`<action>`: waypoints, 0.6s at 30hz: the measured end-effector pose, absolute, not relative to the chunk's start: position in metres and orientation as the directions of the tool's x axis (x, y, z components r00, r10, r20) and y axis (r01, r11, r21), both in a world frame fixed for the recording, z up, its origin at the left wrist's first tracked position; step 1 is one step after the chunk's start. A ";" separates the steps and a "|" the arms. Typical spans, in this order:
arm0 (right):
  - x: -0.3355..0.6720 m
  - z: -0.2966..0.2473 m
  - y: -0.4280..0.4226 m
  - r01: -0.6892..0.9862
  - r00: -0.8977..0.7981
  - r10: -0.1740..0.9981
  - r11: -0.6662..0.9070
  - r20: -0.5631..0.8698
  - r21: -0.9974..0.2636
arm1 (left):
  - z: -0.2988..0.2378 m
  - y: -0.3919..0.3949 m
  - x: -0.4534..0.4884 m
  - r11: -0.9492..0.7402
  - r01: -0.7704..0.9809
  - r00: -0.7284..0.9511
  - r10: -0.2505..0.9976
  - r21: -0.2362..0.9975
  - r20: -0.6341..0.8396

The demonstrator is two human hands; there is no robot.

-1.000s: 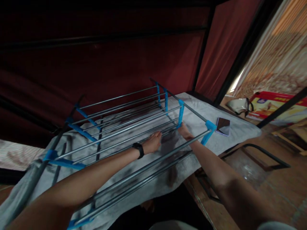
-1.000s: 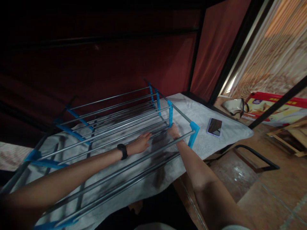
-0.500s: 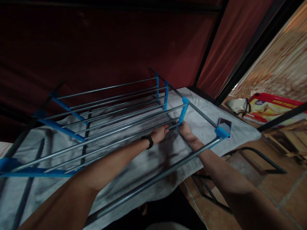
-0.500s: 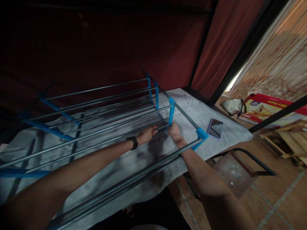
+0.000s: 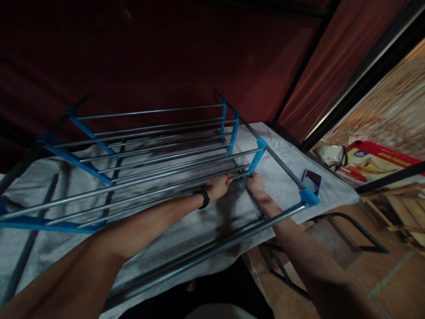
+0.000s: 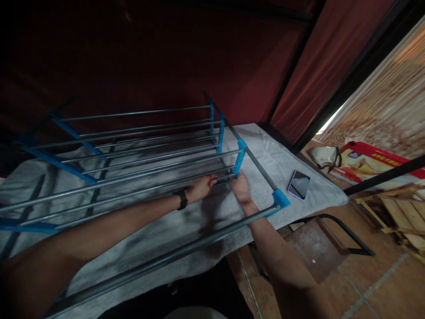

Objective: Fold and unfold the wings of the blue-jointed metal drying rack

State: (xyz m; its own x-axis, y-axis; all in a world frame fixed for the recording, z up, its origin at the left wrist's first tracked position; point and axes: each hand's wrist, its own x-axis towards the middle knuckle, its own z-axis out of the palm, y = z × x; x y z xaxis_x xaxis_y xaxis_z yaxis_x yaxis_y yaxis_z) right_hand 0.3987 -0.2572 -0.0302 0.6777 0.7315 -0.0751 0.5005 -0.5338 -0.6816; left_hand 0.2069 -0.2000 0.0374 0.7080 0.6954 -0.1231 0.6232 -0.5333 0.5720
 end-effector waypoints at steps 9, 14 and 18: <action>0.394 -0.027 -0.258 0.469 0.691 0.718 -0.531 -0.082 -0.706 | 0.044 -0.190 0.208 -0.545 0.634 0.695 0.713 0.550 -0.094; 0.393 -0.026 -0.258 0.468 0.689 0.719 -0.537 -0.091 -0.702 | 0.044 -0.191 0.208 -0.566 0.629 0.713 0.693 0.533 -0.106; 0.393 -0.026 -0.257 0.480 0.686 0.721 -0.548 -0.095 -0.685 | 0.044 -0.195 0.206 -0.574 0.617 0.725 0.680 0.538 -0.106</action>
State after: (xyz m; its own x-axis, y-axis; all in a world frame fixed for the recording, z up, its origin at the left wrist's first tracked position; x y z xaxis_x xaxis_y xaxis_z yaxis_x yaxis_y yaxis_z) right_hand 0.3931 -0.2574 -0.0256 0.6862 0.7211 -0.0953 0.4802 -0.5475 -0.6853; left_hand 0.2057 -0.1954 0.0441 0.7252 0.6803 -0.1062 0.6173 -0.5740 0.5381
